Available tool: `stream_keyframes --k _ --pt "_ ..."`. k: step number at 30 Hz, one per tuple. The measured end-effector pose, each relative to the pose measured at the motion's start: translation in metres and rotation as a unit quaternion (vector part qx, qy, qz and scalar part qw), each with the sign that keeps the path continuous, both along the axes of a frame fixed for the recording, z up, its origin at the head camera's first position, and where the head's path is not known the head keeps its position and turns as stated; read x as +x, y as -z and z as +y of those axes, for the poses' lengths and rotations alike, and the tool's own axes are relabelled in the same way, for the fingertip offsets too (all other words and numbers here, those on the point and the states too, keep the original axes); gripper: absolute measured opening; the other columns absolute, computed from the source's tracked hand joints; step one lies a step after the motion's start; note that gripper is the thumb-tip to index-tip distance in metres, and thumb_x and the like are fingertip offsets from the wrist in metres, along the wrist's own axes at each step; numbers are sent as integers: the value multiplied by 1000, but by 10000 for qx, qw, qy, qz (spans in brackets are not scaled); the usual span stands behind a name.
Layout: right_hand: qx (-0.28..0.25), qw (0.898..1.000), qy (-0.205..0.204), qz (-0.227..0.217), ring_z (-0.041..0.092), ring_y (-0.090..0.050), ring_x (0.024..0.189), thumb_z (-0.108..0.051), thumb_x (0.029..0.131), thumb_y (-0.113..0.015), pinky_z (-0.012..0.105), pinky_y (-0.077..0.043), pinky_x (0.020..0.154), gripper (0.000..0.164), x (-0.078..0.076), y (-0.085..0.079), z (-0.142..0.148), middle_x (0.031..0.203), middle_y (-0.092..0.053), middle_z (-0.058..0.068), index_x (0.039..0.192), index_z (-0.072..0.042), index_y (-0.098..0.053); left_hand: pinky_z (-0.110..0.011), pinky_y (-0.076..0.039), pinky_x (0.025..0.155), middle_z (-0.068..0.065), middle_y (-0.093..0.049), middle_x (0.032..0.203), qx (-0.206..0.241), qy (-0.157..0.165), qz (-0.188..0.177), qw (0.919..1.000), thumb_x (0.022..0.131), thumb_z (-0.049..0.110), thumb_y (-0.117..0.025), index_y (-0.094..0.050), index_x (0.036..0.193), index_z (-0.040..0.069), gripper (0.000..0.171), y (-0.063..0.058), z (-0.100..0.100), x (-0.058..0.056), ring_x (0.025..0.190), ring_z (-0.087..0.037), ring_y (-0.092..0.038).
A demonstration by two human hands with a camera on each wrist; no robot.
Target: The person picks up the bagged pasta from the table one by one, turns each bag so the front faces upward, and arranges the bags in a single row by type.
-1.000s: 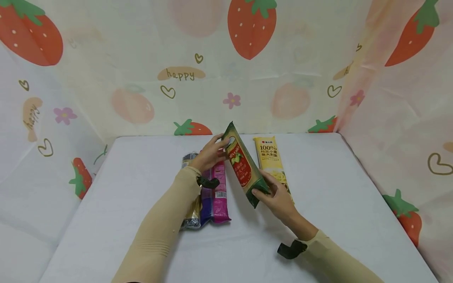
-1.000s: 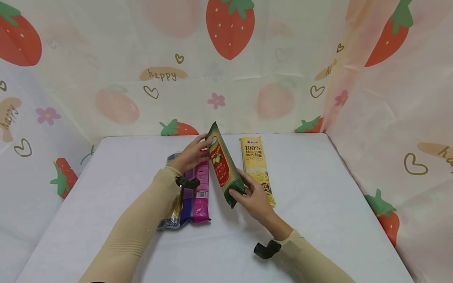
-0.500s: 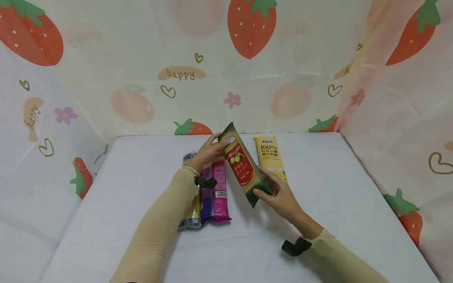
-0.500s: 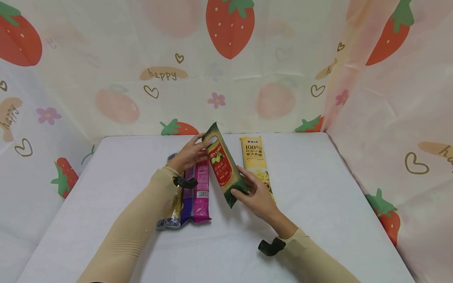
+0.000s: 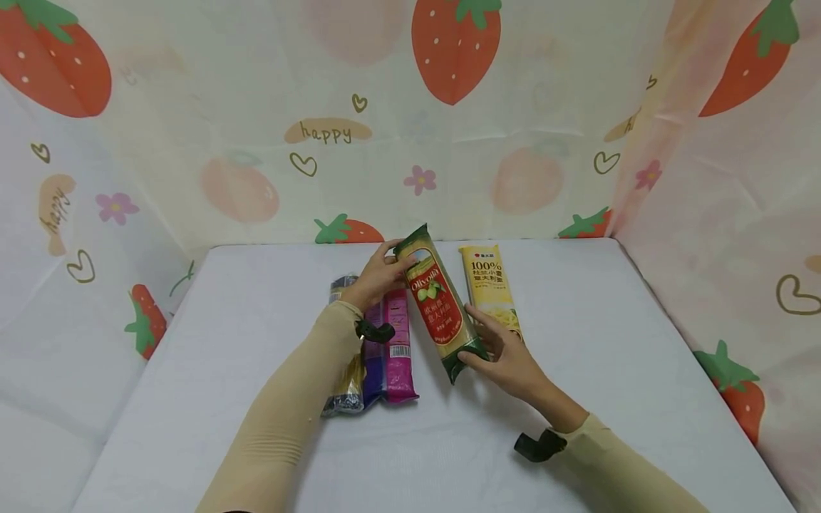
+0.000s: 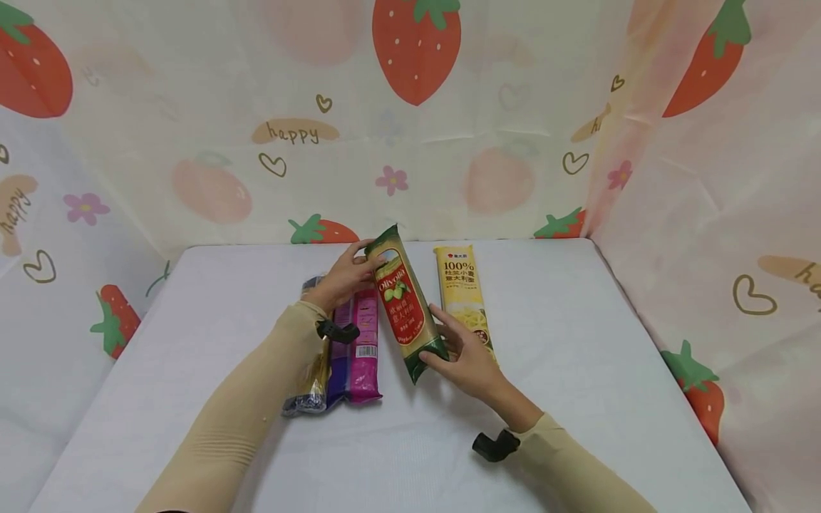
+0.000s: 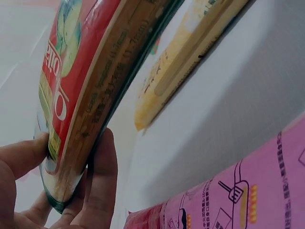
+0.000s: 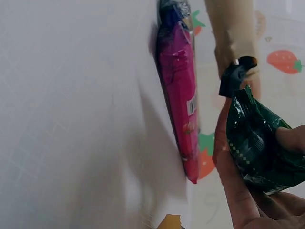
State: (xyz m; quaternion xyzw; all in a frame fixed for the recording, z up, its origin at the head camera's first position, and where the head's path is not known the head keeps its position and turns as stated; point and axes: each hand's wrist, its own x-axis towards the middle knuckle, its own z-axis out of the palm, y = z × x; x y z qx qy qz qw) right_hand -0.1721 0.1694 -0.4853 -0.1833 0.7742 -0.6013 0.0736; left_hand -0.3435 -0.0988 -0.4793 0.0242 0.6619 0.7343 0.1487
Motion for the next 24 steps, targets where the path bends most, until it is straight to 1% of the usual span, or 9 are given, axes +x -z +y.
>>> stream_keyframes --k 5,10,13,16,20,22,24 --pt "132 9999 13 -33 47 -54 142 -6 99 -78 36 -58 102 87 1 1 0 161 -47 29 171 -9 -29 -33 -61 76 -29 -55 145 -183 4 123 9998 108 18 -68 -33 167 18 68 -3 3 2 108 -33 -68" --pt "198 9998 73 -69 48 -56 141 -6 97 -80 36 -59 102 88 2 3 -1 159 -48 30 170 -10 -31 -34 -60 80 -29 -54 145 -324 12 247 9992 107 19 -70 -34 166 17 69 -4 5 2 114 -36 -66" --pt "192 9997 80 -112 48 -55 141 -7 97 -81 37 -58 103 87 2 4 -2 160 -47 30 170 -11 -33 -37 -60 84 -30 -55 144 -420 43 364 9984 107 19 -71 -33 167 15 71 -4 6 2 115 -36 -66" --pt "192 9997 44 -145 49 -54 142 -7 96 -82 43 -57 106 88 2 5 -2 160 -46 31 170 -12 -33 -39 -60 85 -32 -58 139 -501 73 494 9975 107 17 -70 -31 167 15 71 -4 8 2 113 -36 -67" --pt "351 9992 23 -184 50 -53 142 -9 96 -84 51 -54 109 91 0 9 -3 158 -47 31 170 -10 -31 -40 -60 81 -33 -63 131 -666 82 708 9952 107 15 -69 -34 162 14 65 -6 10 3 104 -34 -69" --pt "438 9987 82 -230 48 -56 141 -11 94 -85 52 -53 110 94 -1 11 -4 155 -51 30 170 -12 -30 -39 -61 78 -32 -64 127 -746 53 790 9941 107 14 -69 -38 156 11 58 -7 11 4 99 -32 -69" --pt "412 9986 131 -318 45 -59 138 -11 93 -86 49 -55 108 95 -3 13 -5 152 -55 28 170 -13 -31 -39 -60 76 -30 -65 124 -851 20 856 9927 107 14 -70 -44 150 9 51 -8 13 4 95 -30 -69"
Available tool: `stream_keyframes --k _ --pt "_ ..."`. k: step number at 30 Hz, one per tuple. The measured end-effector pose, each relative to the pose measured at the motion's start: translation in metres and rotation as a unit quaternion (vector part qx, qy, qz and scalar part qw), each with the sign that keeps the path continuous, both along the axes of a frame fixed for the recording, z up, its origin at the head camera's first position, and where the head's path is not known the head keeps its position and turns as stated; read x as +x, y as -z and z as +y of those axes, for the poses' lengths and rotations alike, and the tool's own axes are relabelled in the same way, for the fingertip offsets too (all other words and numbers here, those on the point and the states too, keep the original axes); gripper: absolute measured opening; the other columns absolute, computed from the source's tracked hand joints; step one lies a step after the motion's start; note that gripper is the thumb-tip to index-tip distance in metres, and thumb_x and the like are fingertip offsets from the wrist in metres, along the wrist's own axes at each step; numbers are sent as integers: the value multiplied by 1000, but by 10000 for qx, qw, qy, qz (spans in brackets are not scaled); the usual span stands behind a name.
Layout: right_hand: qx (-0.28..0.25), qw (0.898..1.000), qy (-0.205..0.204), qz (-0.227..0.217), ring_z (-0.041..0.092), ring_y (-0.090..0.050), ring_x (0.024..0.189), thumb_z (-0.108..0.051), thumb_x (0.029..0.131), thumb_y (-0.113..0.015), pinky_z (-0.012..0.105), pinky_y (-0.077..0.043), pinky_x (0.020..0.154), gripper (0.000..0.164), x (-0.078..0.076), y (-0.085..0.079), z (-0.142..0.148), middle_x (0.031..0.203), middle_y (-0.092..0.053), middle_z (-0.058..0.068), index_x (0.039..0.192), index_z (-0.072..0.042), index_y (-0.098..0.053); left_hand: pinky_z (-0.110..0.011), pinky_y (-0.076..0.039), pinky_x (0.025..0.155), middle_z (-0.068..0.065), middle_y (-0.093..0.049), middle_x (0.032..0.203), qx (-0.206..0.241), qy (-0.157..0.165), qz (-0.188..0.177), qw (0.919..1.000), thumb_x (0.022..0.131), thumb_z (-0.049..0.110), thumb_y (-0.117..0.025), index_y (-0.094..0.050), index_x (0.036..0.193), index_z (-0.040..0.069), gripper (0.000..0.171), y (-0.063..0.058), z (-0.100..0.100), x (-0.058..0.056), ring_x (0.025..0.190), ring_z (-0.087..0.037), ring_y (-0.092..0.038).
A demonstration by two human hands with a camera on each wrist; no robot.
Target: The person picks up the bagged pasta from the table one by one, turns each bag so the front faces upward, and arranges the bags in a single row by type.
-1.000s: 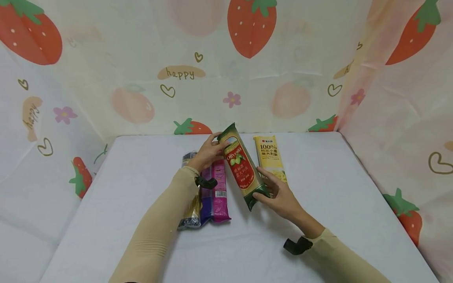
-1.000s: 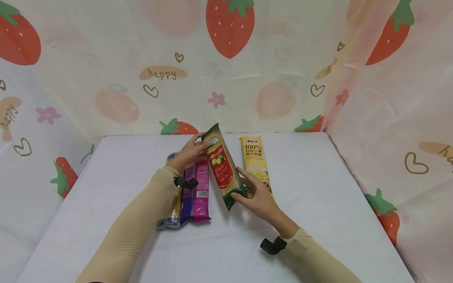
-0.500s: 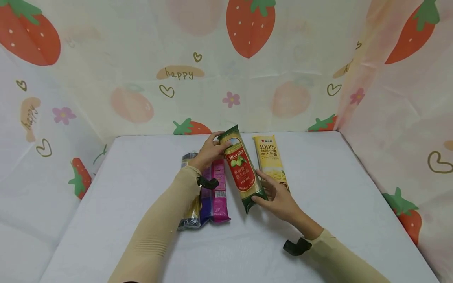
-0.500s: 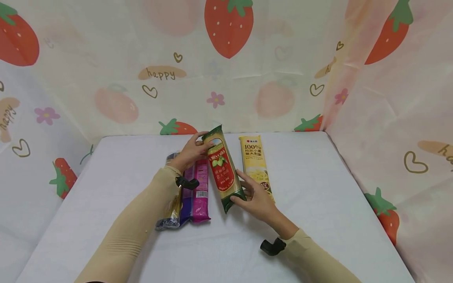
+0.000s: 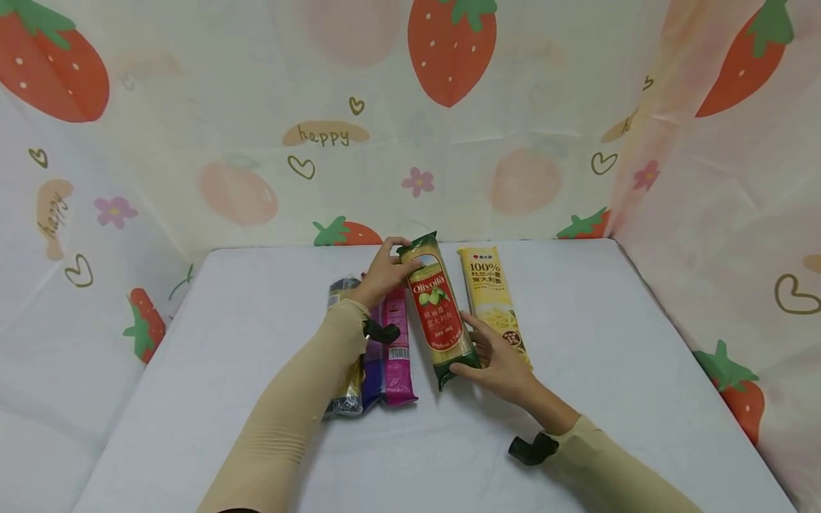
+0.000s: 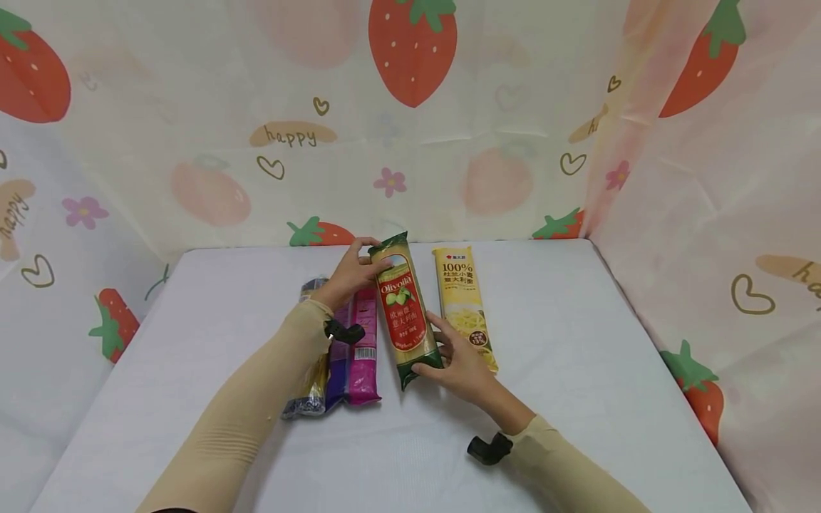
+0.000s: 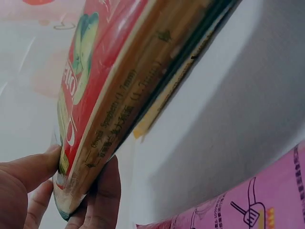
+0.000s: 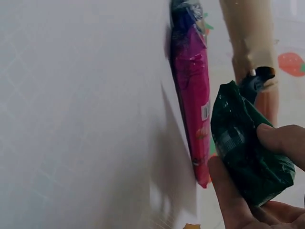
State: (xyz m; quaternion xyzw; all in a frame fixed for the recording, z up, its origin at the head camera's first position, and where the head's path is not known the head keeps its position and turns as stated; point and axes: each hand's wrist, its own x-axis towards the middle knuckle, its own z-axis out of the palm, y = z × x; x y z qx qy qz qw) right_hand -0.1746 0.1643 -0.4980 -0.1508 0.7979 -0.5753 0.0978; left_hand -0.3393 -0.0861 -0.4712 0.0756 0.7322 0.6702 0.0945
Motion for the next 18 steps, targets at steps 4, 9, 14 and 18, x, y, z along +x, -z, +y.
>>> stream_keyframes --k 4,9,14,18 --pt "-187 9997 86 -144 39 -64 133 -8 91 -88 39 -59 102 96 -2 1 -4 147 -61 26 170 -15 -33 -43 -61 79 -28 -63 125 -165 -45 94 9998 106 14 -70 -52 143 6 42 -2 2 0 96 -29 -67" --pt "-76 9996 215 -159 37 -68 126 -6 92 -86 33 -60 99 95 -4 1 -10 147 -58 25 169 -13 -32 -51 -60 92 -29 -58 137 -311 -3 119 9994 106 14 -70 -54 148 4 45 -3 2 1 108 -35 -66" --pt "110 9988 461 -141 36 -69 123 -7 93 -86 38 -60 98 92 -8 1 -16 146 -57 25 169 -12 -33 -54 -56 104 -28 -52 151 -535 148 21 9985 106 13 -70 -54 153 6 50 -1 2 -1 126 -41 -62" --pt "220 9980 580 -120 35 -69 121 -6 92 -86 34 -59 93 93 -11 3 -20 144 -58 24 169 -13 -33 -56 -53 109 -28 -46 158 -655 288 -102 9974 106 11 -69 -52 158 8 54 2 3 -3 132 -44 -60"
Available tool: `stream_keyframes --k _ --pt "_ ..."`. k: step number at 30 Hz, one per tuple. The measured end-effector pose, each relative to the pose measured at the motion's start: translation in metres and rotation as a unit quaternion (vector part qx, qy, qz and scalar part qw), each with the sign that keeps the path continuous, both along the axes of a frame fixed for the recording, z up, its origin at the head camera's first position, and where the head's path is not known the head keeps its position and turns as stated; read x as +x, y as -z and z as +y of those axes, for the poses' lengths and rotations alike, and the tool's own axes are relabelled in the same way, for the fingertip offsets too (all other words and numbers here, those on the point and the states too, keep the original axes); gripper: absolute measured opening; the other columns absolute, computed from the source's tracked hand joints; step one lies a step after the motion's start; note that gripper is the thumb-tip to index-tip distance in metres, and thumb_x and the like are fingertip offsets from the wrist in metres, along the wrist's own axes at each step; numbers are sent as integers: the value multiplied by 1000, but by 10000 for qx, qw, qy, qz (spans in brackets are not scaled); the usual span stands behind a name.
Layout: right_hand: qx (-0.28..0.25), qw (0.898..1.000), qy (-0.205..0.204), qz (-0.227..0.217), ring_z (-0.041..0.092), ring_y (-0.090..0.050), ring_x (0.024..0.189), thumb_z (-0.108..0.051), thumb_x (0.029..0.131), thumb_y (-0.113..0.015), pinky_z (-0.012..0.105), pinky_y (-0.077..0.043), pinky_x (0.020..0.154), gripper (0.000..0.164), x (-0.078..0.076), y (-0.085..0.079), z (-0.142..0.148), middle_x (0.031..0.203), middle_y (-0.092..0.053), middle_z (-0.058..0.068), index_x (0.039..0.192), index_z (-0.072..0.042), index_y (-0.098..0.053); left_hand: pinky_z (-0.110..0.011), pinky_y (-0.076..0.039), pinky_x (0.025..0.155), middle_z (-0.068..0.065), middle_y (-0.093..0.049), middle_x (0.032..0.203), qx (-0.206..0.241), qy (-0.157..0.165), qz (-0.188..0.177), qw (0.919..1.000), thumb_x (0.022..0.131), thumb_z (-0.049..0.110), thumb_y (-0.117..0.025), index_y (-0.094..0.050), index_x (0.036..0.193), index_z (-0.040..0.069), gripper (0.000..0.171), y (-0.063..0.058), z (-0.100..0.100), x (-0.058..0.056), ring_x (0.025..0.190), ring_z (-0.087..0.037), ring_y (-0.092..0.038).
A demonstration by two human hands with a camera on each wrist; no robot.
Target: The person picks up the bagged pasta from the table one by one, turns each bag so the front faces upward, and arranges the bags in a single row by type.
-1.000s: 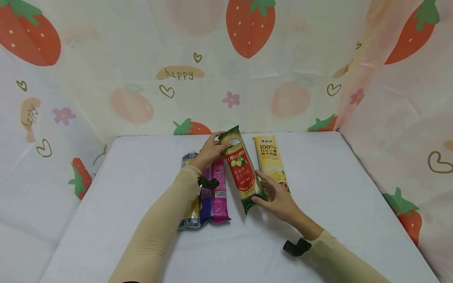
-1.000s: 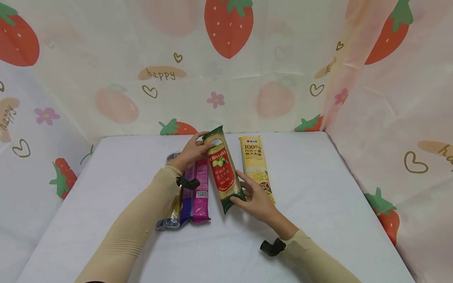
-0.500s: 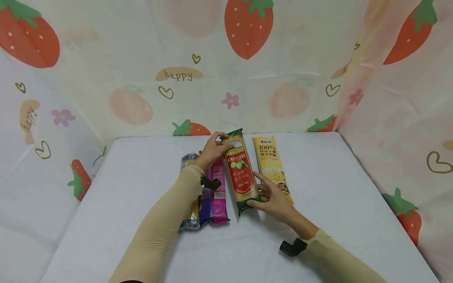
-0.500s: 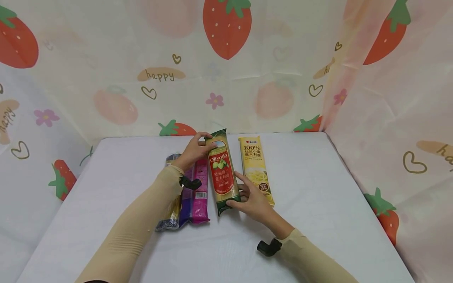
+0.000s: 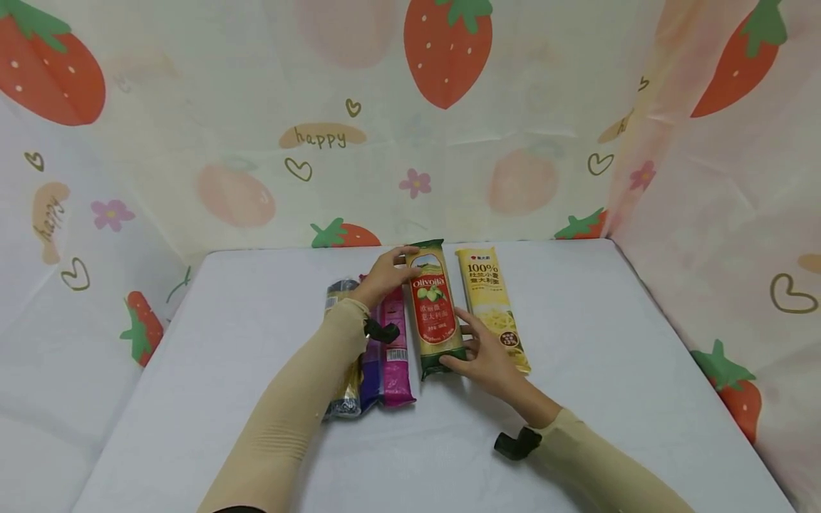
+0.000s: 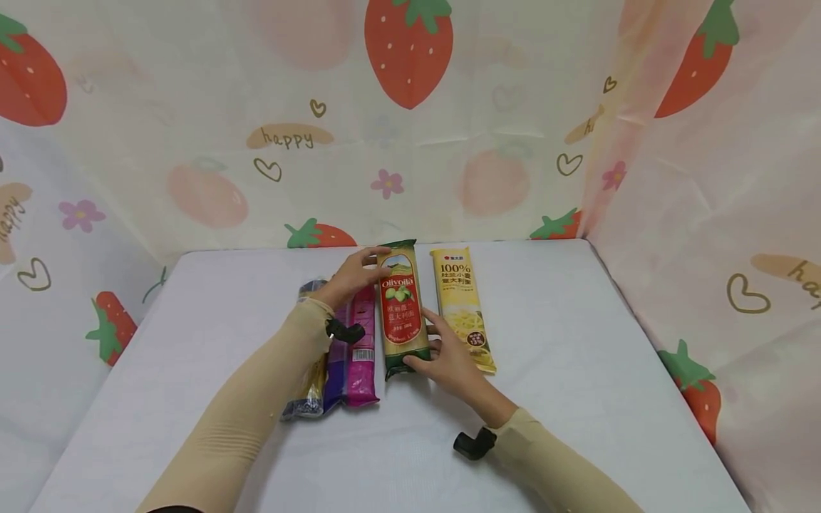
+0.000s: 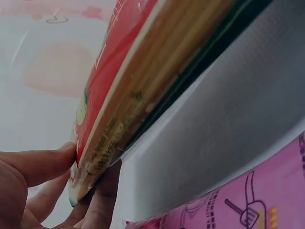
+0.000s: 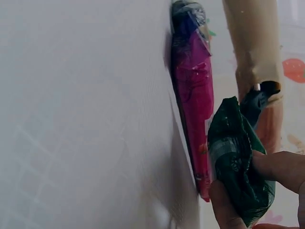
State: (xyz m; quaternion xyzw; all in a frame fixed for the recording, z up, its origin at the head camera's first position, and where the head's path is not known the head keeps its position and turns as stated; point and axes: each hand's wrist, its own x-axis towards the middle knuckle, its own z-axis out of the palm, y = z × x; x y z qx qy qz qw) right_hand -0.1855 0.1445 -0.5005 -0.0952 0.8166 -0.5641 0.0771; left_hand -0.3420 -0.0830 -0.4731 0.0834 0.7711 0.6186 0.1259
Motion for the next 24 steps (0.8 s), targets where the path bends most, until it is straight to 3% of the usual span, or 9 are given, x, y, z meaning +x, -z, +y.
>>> stream_keyframes --k 24 --pt "707 9968 318 -185 43 -64 130 -11 93 -86 51 -58 103 91 -11 8 -10 142 -57 23 168 -8 -35 -57 -48 115 -24 -32 171 -412 210 -278 9985 109 8 -63 -43 165 12 60 22 12 -10 142 -43 -53"
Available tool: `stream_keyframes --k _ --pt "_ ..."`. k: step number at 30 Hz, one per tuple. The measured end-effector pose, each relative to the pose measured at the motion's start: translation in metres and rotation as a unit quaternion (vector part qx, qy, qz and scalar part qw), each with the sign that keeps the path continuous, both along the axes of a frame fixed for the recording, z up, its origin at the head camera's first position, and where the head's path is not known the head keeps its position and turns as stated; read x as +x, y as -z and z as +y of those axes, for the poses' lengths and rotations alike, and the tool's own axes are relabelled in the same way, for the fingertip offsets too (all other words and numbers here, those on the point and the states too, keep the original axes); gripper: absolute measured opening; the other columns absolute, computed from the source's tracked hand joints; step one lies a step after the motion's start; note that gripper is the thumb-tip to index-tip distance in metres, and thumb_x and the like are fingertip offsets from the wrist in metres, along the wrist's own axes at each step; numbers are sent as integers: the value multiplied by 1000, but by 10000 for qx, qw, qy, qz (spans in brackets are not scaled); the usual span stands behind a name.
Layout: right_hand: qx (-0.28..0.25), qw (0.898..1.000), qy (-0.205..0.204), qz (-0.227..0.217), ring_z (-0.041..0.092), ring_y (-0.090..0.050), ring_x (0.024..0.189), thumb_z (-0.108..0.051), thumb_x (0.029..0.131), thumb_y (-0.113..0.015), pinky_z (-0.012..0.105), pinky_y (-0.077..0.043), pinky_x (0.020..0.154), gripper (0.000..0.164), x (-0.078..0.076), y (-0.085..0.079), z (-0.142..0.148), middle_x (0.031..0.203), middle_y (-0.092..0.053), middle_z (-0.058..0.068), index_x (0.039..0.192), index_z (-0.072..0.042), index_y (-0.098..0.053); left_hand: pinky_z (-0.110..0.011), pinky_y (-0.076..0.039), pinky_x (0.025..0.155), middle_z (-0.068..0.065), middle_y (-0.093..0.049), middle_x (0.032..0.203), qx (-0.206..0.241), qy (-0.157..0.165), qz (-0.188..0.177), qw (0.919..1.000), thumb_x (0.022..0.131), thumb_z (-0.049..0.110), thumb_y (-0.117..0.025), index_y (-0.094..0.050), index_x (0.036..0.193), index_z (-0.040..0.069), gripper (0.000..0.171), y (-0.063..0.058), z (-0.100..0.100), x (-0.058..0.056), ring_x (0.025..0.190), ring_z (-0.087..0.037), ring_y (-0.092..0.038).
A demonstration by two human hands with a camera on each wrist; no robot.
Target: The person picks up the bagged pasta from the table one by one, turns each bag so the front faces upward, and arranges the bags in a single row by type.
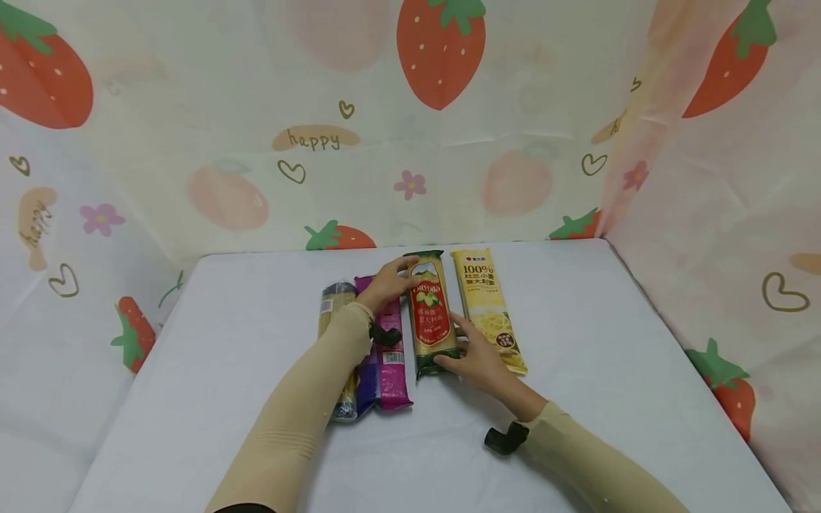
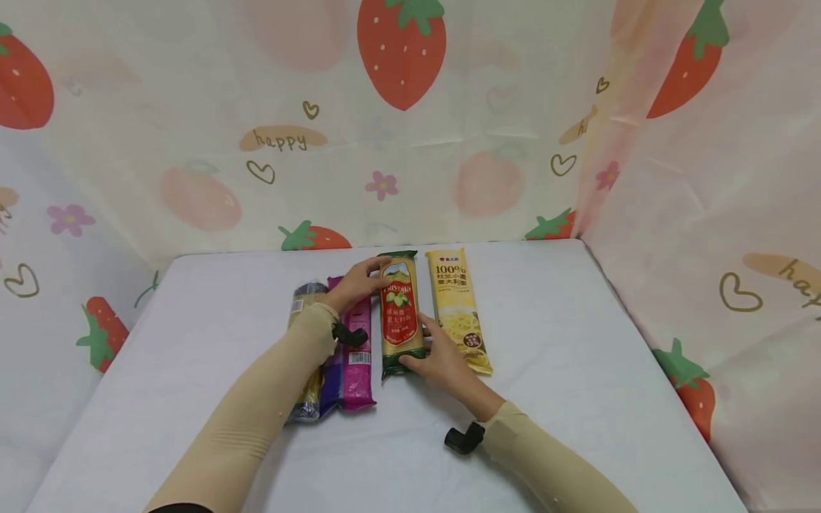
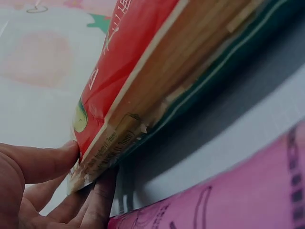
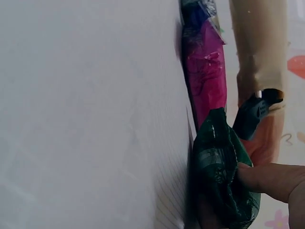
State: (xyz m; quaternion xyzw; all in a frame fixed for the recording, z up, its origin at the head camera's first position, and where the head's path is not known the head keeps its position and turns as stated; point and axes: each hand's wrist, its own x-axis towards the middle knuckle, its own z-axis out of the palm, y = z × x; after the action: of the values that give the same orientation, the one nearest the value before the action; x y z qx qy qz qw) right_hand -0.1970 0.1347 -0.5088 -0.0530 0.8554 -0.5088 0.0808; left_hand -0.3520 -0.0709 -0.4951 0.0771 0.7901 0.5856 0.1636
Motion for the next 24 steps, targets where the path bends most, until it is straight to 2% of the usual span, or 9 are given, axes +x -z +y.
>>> stream_keyframes --k 5,12,18,24 --pt "284 9996 -25 87 40 -64 127 -13 93 -86 52 -56 103 90 -1 -2 -1 142 -60 23 167 -6 -36 -58 -46 117 -23 -30 172 -84 62 -31 9999 109 9 -63 -43 166 14 61 3 0 -1 145 -43 -50" --pt "620 9977 -184 182 41 -60 133 -14 96 -84 54 -53 108 90 -1 -4 -2 160 -49 24 168 0 -31 -57 -45 118 -21 -30 173 -189 118 -54 9997 109 9 -63 -42 166 14 61 4 0 -3 147 -41 -49" --pt "979 9947 -218 218 40 -56 137 -15 97 -83 54 -49 113 91 0 -6 -3 155 -50 27 167 2 -29 -58 -43 119 -23 -31 172 -218 74 -163 9996 109 8 -62 -41 166 12 61 5 3 -3 148 -42 -47" --pt "1353 9906 -165 113 40 -52 140 -19 99 -82 56 -45 116 90 1 -6 -4 156 -45 28 168 1 -29 -57 -43 119 -27 -42 165 -466 87 -38 9989 109 8 -62 -41 165 8 60 4 5 -1 150 -43 -44"
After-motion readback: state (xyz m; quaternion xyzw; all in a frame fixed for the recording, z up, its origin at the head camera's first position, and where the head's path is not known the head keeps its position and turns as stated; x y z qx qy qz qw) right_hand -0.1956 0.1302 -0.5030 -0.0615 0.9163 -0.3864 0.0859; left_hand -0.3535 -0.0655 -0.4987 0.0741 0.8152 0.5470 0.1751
